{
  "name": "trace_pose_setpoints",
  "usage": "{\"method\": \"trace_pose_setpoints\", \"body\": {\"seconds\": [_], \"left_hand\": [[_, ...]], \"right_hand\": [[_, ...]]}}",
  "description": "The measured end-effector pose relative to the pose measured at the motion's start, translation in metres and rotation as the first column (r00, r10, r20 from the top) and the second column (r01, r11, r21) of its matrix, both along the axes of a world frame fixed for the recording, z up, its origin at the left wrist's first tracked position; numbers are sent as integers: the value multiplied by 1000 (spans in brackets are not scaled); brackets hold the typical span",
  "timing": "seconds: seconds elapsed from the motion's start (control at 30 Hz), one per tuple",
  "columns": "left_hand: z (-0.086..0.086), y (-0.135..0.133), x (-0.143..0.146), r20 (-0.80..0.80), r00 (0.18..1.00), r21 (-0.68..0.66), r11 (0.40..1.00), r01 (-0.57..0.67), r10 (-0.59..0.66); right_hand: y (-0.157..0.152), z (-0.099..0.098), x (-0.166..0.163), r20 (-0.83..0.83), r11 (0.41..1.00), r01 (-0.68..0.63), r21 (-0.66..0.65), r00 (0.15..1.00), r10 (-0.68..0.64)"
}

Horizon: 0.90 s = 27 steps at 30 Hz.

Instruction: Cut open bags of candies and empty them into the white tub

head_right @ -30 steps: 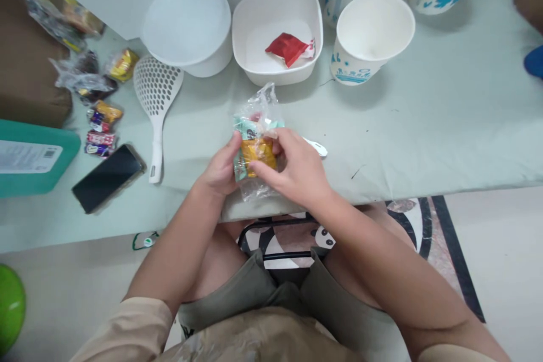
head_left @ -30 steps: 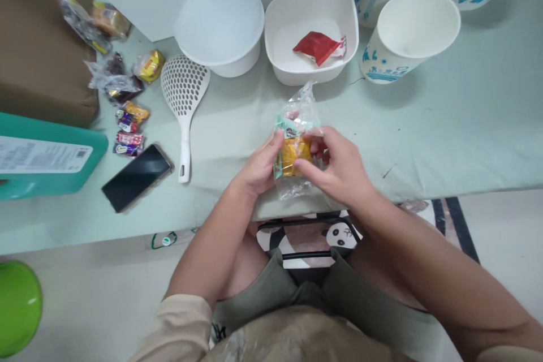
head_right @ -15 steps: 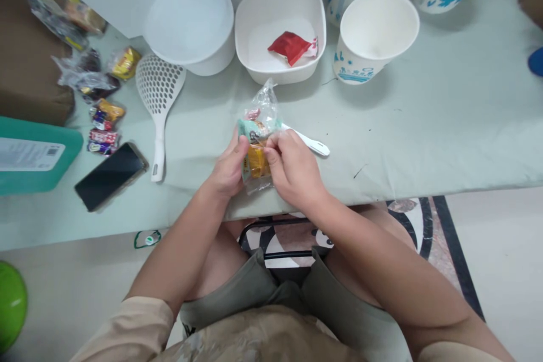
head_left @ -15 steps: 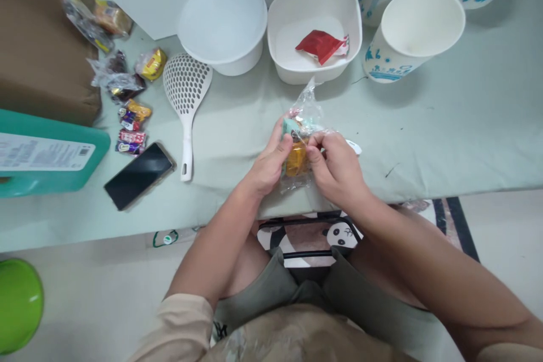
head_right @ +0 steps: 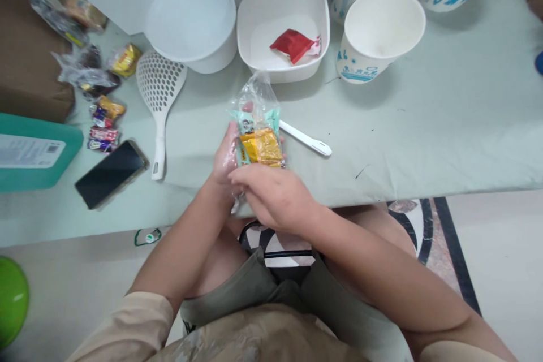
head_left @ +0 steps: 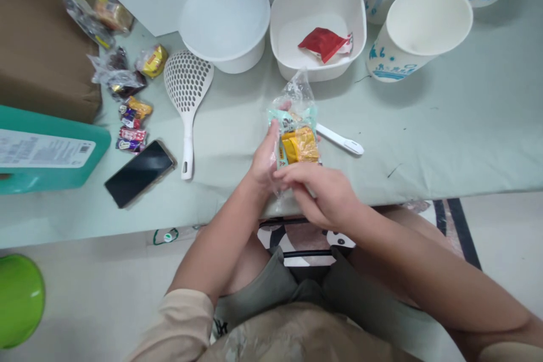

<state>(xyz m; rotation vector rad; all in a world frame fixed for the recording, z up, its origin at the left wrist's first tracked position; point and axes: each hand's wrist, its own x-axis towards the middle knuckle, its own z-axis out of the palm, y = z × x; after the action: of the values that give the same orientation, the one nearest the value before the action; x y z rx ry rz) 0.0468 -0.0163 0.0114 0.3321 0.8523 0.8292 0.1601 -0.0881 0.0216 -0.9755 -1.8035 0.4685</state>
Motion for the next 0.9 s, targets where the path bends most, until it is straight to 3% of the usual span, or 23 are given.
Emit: {"method": "trace_pose_setpoints", "body": {"seconds": [0.07,0.13,0.17,0.27,0.37,0.43,0.5,0.6,0.67,0.77,0.9], "left_hand": [[7,1,0,78,997,-30,1000,3,-1],[11,1,0,106,994,-48,999,-20,25],[12,1,0,110,993,-59,998,-30,36],[14,-1,4,115,993,-82,996,-23,32],[12,-2,6,92,996,-51,998,21,-16],[6,-1,3,59,996,37,997,70,-72],[-3,1,-2,2,995,175,980,95,-97],[-15,4,-11,-175,984,444,894,60,21],[-20,4,-14,-333,936,536,840,86,117],[-21,5,-16,-484,855,524,844,112,187],[-14,12,-20,-295,926,410,907,-99,234]], "right_hand": [[4,-2,6,20,973,229,35,973,-230],[7,-5,11,34,915,398,-73,918,-396],[9,-7,13,39,890,422,-173,906,-422],[10,-13,14,-38,813,298,-500,931,-364],[9,-16,11,-217,742,107,-661,920,-325],[10,-16,11,-257,734,100,-672,898,-357],[13,-16,14,-197,749,210,-628,889,-414],[18,-18,18,-101,777,362,-515,874,-475],[20,-21,19,-81,784,400,-475,867,-492],[21,-22,18,-85,773,389,-501,867,-491],[20,-20,15,-251,743,212,-635,853,-458]]}}
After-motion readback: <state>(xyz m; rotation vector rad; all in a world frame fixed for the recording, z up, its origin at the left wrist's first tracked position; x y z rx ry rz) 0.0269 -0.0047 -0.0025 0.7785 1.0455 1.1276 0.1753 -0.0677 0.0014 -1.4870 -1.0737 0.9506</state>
